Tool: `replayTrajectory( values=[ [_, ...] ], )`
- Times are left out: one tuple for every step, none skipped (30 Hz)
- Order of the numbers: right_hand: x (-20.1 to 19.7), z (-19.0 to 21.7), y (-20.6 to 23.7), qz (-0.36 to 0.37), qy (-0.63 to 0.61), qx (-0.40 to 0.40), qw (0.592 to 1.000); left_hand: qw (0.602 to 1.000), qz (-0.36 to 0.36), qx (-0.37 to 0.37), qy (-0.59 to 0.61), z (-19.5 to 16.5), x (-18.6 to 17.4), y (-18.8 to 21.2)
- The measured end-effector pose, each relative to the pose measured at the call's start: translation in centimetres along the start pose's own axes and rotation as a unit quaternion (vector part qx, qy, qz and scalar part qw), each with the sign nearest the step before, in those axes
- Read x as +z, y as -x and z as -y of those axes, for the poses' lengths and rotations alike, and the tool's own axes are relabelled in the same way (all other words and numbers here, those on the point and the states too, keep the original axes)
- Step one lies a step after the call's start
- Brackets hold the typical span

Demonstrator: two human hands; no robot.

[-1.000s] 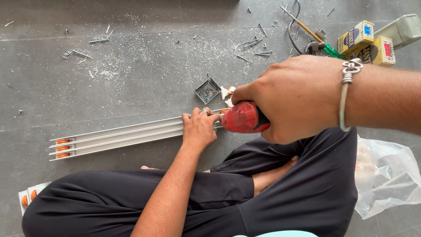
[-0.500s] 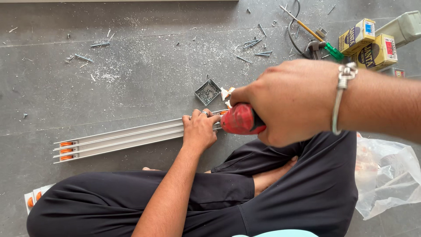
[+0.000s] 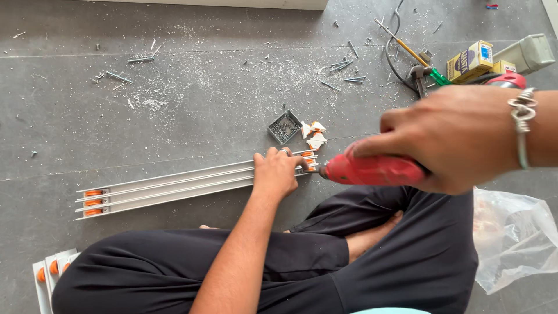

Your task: The person sits on the floor and assembles metal frame components by inserting orange plastic spacers into aluminum profiles. They use a red power drill to drive screws into the spacers, securing the pieces together. The person handles multiple profiles and spacers, repeating the process for several units.

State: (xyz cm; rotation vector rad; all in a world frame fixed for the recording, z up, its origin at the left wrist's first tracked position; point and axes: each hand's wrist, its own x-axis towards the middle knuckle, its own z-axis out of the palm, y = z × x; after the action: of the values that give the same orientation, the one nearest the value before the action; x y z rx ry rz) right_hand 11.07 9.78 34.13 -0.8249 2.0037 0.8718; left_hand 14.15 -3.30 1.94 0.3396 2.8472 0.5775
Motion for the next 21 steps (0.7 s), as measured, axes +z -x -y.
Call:
replayTrajectory(
  values=[
    [0.0, 0.0, -0.1, 0.009, 0.019, -0.009, 1.000, 1.000, 0.006, 0.000, -0.004, 0.1, -0.1, -0.2],
    [-0.2, 0.1, -0.3, 0.001, 0.035, -0.025, 0.999, 1.000, 0.014, 0.002, -0.005, 0.2, -0.2, -0.3],
    [-0.4, 0.2, -0.6, 0.009, 0.055, -0.037, 0.998, 1.000, 0.023, 0.004, -0.008, 0.3, -0.3, -0.4],
    [-0.7, 0.3, -1.0, 0.017, 0.074, -0.049, 0.996, 0.999, 0.034, 0.004, -0.009, 0.4, -0.4, -0.4],
    [-1.2, 0.3, -1.3, 0.039, 0.098, -0.057, 0.993, 0.999, 0.033, 0.006, -0.007, 0.4, -0.5, -0.5],
    [-1.6, 0.4, -1.6, 0.056, 0.122, -0.068, 0.989, 0.999, 0.032, 0.007, -0.007, 0.5, -0.5, -0.5],
    [-2.1, 0.6, -2.0, 0.072, 0.146, -0.080, 0.983, 0.999, 0.034, 0.009, -0.007, 0.5, -0.5, -0.5],
    [-2.5, 0.8, -2.4, 0.084, 0.172, -0.094, 0.977, 0.999, 0.033, 0.008, -0.006, 0.5, -0.4, -0.5],
    [-3.0, 1.0, -2.7, 0.095, 0.197, -0.106, 0.970, 0.999, 0.030, 0.008, -0.006, 0.5, -0.4, -0.5],
    [-3.4, 1.3, -2.9, 0.113, 0.215, -0.105, 0.964, 1.000, 0.029, 0.009, -0.005, 0.5, -0.3, -0.5],
    [-3.8, 1.5, -3.1, 0.131, 0.234, -0.104, 0.958, 1.000, 0.029, 0.009, -0.003, 0.5, -0.2, -0.5],
    [-4.2, 1.7, -3.2, 0.137, 0.244, -0.103, 0.955, 1.000, 0.029, 0.009, -0.001, 0.6, -0.2, -0.4],
    [-4.5, 1.9, -3.3, 0.142, 0.253, -0.103, 0.952, 1.000, 0.027, 0.009, -0.002, 0.6, -0.1, -0.5],
    [-4.8, 2.0, -3.3, 0.135, 0.248, -0.102, 0.954, 1.000, 0.019, 0.011, -0.002, 0.7, -0.2, -0.5],
    [-4.9, 2.1, -3.2, 0.131, 0.244, -0.105, 0.955, 1.000, 0.014, 0.014, 0.000, 0.7, -0.1, -0.4],
    [-5.0, 2.3, -3.1, 0.136, 0.233, -0.093, 0.958, 1.000, 0.010, 0.018, 0.002, 0.7, -0.1, -0.3],
    [-5.0, 2.3, -2.9, 0.142, 0.221, -0.079, 0.962, 1.000, 0.013, 0.018, 0.000, 0.6, -0.2, -0.3],
    [-5.0, 2.3, -2.7, 0.138, 0.223, -0.083, 0.961, 1.000, 0.014, 0.016, 0.000, 0.6, -0.2, -0.3],
    [-4.9, 2.3, -2.5, 0.134, 0.226, -0.087, 0.961, 1.000, 0.015, 0.014, -0.001, 0.5, -0.2, -0.3],
    [-4.9, 2.2, -2.3, 0.118, 0.243, -0.108, 0.957, 1.000, 0.020, 0.014, 0.000, 0.5, -0.3, -0.4],
    [-4.8, 2.2, -2.0, 0.102, 0.260, -0.129, 0.952, 1.000, 0.026, 0.014, 0.001, 0.5, -0.3, -0.4]
  ],
)
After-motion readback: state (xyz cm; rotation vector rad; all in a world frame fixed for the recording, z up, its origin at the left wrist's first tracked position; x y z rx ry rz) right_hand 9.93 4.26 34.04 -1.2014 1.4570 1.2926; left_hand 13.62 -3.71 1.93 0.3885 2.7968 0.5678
